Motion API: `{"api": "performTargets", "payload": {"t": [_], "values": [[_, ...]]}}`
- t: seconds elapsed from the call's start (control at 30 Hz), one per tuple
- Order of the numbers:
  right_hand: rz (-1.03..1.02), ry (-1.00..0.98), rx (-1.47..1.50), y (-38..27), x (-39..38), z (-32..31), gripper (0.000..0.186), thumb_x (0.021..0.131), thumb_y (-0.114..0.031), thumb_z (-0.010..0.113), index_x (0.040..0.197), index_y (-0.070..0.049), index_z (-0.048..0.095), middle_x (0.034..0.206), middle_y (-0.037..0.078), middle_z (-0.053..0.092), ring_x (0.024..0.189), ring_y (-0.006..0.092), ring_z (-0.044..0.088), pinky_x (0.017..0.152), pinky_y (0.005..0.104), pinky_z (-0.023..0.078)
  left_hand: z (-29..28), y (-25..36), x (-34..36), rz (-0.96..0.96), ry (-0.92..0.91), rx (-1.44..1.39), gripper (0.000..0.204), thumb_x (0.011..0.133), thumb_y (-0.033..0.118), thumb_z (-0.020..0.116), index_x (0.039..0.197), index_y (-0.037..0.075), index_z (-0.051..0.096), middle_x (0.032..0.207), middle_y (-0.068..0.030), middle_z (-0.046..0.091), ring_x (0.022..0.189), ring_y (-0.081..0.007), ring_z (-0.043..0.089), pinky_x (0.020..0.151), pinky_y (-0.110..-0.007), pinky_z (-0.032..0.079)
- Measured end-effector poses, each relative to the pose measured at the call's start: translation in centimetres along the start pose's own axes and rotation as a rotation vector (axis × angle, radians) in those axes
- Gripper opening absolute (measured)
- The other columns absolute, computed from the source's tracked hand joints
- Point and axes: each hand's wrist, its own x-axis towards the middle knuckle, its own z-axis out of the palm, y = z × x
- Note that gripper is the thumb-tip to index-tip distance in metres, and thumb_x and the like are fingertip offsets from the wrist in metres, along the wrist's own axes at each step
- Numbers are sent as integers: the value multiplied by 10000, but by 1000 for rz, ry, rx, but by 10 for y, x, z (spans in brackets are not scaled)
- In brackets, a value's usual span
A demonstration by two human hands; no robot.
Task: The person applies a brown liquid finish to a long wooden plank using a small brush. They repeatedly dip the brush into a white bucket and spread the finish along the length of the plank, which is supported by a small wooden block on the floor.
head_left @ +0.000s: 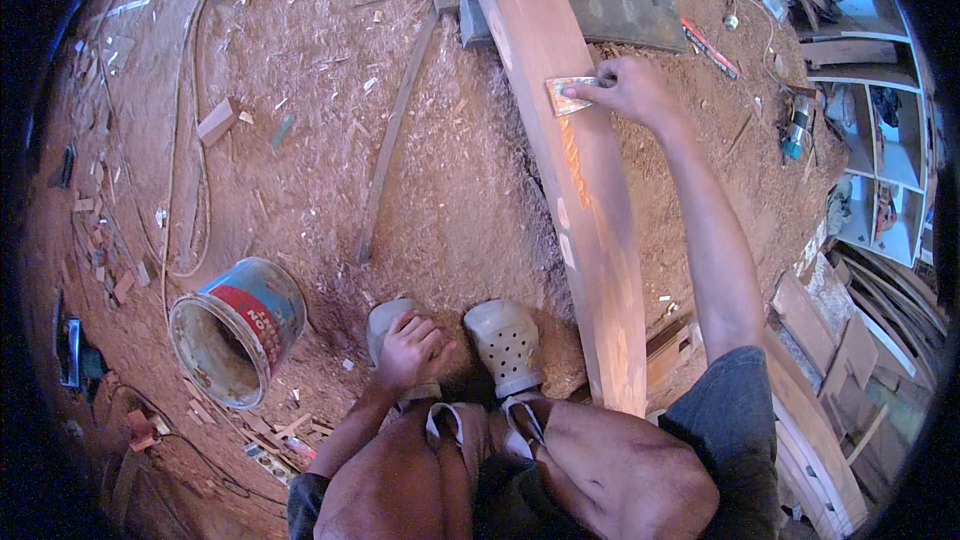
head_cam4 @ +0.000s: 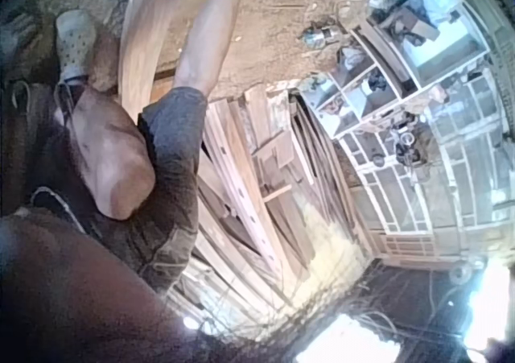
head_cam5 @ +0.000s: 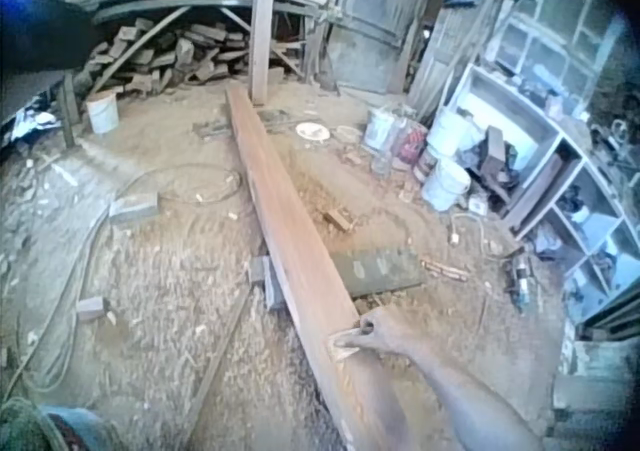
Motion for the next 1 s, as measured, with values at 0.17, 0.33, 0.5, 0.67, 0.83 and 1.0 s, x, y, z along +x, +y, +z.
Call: {"api": "performTargets", "payload": {"t": [0.17,0.33,0.5,0.67,0.83,1.0], "values": [[27,14,12,2,8,-6,726,658,-764,723,756,-45,738,682,151,680,713,329,683,757,468,521,1,0,-3,-13,-30,6,191,781,233,763,796,96,631,843,-66,626,862,-248,632,913,-421,469],[-28,42,-43,-4,17,-11,752,672,-802,669,766,-59,744,707,149,690,765,339,687,902,519,467,3,-1,-3,-1,8,-5,190,779,228,768,808,96,634,847,-68,624,857,-261,629,910,-419,470],[-45,123,-116,6,23,-3,706,728,-759,670,687,-55,703,614,120,634,666,299,644,731,469,500,0,-1,0,24,-14,6,179,782,220,767,829,96,647,867,-66,637,867,-258,634,919,-417,470],[93,143,34,-6,25,-21,719,769,-741,647,889,-35,713,749,155,687,767,328,675,764,456,507,1,-3,-2,10,-6,-8,181,790,224,764,846,93,652,891,-64,649,877,-252,638,931,-422,469],[-23,100,-39,-25,6,-29,490,975,-468,523,1275,-84,575,1019,211,702,935,400,676,831,480,514,3,-3,-3,-2,-29,-8,188,786,231,769,842,94,652,909,-56,660,900,-244,642,934,-419,468],[-168,-17,32,-48,-14,-26,345,1029,-268,441,1339,-170,556,1105,230,684,1017,437,654,908,509,503,-5,2,4,1,4,-31,181,780,227,767,828,96,651,901,-57,656,903,-248,637,934,-416,466]]}}
